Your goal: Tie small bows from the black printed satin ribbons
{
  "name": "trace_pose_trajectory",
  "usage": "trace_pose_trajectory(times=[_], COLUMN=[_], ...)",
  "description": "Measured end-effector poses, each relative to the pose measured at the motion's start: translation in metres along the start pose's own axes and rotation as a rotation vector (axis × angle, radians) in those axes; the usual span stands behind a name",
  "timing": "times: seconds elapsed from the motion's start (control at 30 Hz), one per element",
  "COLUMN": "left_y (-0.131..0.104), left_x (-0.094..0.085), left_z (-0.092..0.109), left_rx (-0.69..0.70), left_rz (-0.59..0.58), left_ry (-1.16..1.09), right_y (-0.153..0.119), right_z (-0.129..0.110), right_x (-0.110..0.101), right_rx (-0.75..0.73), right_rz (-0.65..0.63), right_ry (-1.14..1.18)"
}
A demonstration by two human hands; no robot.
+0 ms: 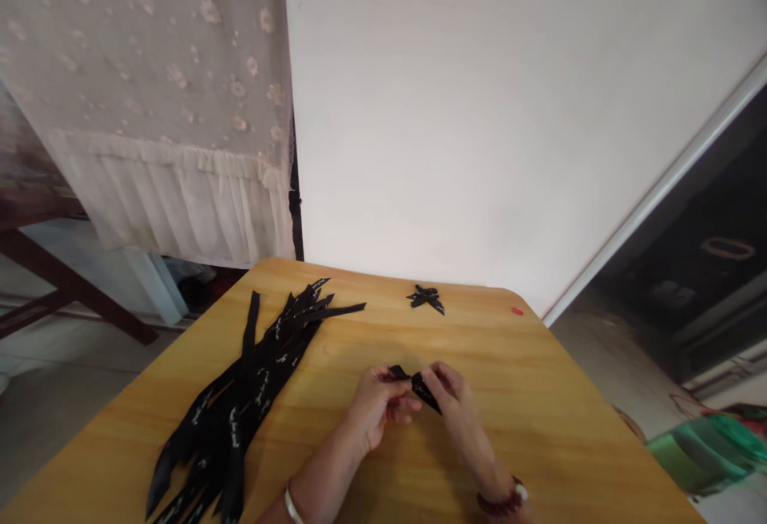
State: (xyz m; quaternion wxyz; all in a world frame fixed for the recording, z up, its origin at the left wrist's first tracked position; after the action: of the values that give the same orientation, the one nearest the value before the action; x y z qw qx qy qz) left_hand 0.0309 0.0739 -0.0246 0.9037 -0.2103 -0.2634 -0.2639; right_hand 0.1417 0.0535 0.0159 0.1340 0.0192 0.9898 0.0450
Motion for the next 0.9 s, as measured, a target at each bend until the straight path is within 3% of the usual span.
trace_pose_trajectory(times=[0.3, 0.5, 0.73, 0.9], left_y=[0.001, 0.002, -0.002, -0.002], left_x=[-0.005, 0.004, 0.017, 0.020], left_z=[-0.001, -0.011, -0.010, -0.010], left_rx=[0.019, -0.058, -0.078, -0.081], left_rz=[0.033, -0.083, -0.190, -0.222], left_ry=[-0.059, 0.084, 0.213, 0.207], right_y=[0.003, 0.001, -0.002, 0.002], right_z=[0.006, 0.000, -0.009, -0.003], right_x=[0.000, -0.006, 0.011, 0.010], right_rx=[-0.005, 0.050, -0.046, -0.061], right_rz=[-0.029, -0.010, -0.181, -0.136], right_ry=[-0.062, -0.005, -0.026, -0.054])
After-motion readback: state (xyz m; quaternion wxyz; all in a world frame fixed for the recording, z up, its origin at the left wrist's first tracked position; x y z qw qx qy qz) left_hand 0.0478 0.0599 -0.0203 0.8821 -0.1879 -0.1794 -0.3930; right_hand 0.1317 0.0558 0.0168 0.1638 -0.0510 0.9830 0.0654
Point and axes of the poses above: each hand's wrist, its own y-axis towards the middle knuckle, its own x-axis out of the palm, z = x × y, the point moved 7 cm from there along y, towards the middle knuckle, and after that the axes turned 13 degrees about -z, right-handed, at the moved point
